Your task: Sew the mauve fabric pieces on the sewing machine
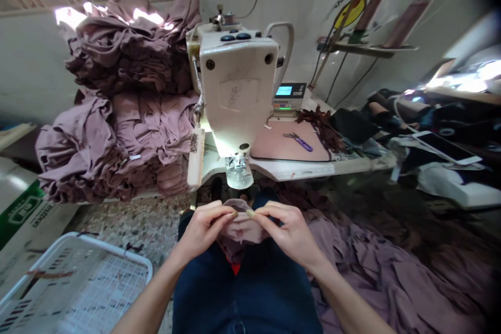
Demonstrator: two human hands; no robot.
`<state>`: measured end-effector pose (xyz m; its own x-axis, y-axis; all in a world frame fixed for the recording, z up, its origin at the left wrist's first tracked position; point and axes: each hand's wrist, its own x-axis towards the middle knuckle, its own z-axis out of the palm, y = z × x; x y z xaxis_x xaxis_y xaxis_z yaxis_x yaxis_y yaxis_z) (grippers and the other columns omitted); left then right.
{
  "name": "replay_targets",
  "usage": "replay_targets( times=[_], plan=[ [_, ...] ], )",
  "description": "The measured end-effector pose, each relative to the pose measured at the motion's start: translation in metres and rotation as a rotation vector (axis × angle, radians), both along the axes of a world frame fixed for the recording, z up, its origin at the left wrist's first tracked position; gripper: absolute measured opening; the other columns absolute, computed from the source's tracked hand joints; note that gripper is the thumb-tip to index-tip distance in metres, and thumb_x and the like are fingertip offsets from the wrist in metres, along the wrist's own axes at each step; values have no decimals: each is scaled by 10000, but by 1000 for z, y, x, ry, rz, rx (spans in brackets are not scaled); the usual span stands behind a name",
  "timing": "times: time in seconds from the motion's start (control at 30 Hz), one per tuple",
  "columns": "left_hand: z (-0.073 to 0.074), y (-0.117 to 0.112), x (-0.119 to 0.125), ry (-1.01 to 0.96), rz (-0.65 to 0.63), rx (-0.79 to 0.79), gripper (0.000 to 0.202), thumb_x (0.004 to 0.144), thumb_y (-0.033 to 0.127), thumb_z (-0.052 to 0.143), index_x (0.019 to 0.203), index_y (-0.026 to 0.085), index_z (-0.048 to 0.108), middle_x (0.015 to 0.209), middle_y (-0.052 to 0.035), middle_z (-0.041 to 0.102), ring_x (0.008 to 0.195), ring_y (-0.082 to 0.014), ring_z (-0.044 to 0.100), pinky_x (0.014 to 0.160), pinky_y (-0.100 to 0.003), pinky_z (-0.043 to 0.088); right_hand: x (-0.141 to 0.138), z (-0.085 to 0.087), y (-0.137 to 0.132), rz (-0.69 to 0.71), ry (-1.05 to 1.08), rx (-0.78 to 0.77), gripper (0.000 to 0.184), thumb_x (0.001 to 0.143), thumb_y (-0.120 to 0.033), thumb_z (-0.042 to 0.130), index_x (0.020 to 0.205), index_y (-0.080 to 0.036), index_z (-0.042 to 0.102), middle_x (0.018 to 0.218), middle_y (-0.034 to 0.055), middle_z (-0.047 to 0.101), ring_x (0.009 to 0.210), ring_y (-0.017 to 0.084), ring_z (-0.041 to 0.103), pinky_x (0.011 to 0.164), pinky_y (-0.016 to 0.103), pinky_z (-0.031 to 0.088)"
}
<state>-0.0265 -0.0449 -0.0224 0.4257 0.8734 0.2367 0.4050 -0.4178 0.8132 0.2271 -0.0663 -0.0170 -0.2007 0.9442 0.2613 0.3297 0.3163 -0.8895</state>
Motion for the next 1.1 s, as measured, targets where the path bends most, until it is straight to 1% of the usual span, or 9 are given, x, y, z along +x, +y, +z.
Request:
replay_targets(
  times=[0.1,0.2,0.27,0.33,0.47,0.57,0.7,0.87,1.1],
  plan=[
    [13,3,0,-1,-17,32,333,1100,314,563,906,193,805,732,-38,619,686,-170,570,662,-266,408,-7,10,1,-52,22,94,308,1051,-394,678,839,-227,828,728,43,717,651,202,647,660,315,501],
    [25,8,6,-63,16,-11,335,1098,319,550,880,188,768,782,-47,674,724,-180,604,707,-270,448,-11,17,10,-103,42,147,293,1026,-370,697,803,-219,811,707,34,693,632,188,621,636,309,486],
    [31,15,11,-120,65,-73,323,1079,344,578,868,186,765,796,-51,711,745,-196,632,720,-275,475,-13,19,19,-149,77,134,289,996,-359,719,760,-208,790,684,23,680,614,174,595,609,298,463],
    [33,21,15,-155,125,-125,322,1046,379,626,834,181,764,780,-49,723,736,-202,638,695,-274,480,-13,17,28,-193,134,66,296,958,-384,750,729,-197,773,657,14,671,584,162,564,569,287,436],
    [33,33,21,-153,272,-123,336,961,422,729,742,168,710,710,-22,677,667,-164,592,644,-249,450,-13,10,45,-217,253,-86,355,881,-480,817,701,-178,767,581,-9,606,508,132,461,493,275,368],
    [32,40,25,-234,346,-135,291,902,409,785,786,178,650,650,27,585,597,-128,521,584,-227,407,-14,8,53,-239,302,-90,377,865,-496,833,683,-174,759,562,-22,565,509,124,432,496,270,354],
    [28,47,30,-385,358,-169,303,889,421,802,882,202,593,637,67,501,560,-117,481,547,-217,378,-14,8,60,-286,299,-48,376,869,-486,829,675,-171,759,577,-16,579,536,131,455,523,271,363],
    [23,55,38,-459,371,-159,286,926,416,778,957,208,585,659,79,453,568,-111,456,544,-203,347,-10,5,70,-308,276,-12,379,875,-489,814,688,-164,765,613,-2,615,575,147,493,560,279,378],
    [22,74,42,-558,290,-167,389,874,443,852,918,206,546,633,101,372,534,-92,349,529,-203,265,-4,6,89,-316,214,25,364,872,-484,785,715,-157,803,638,18,681,602,163,540,600,289,400]
  ],
)
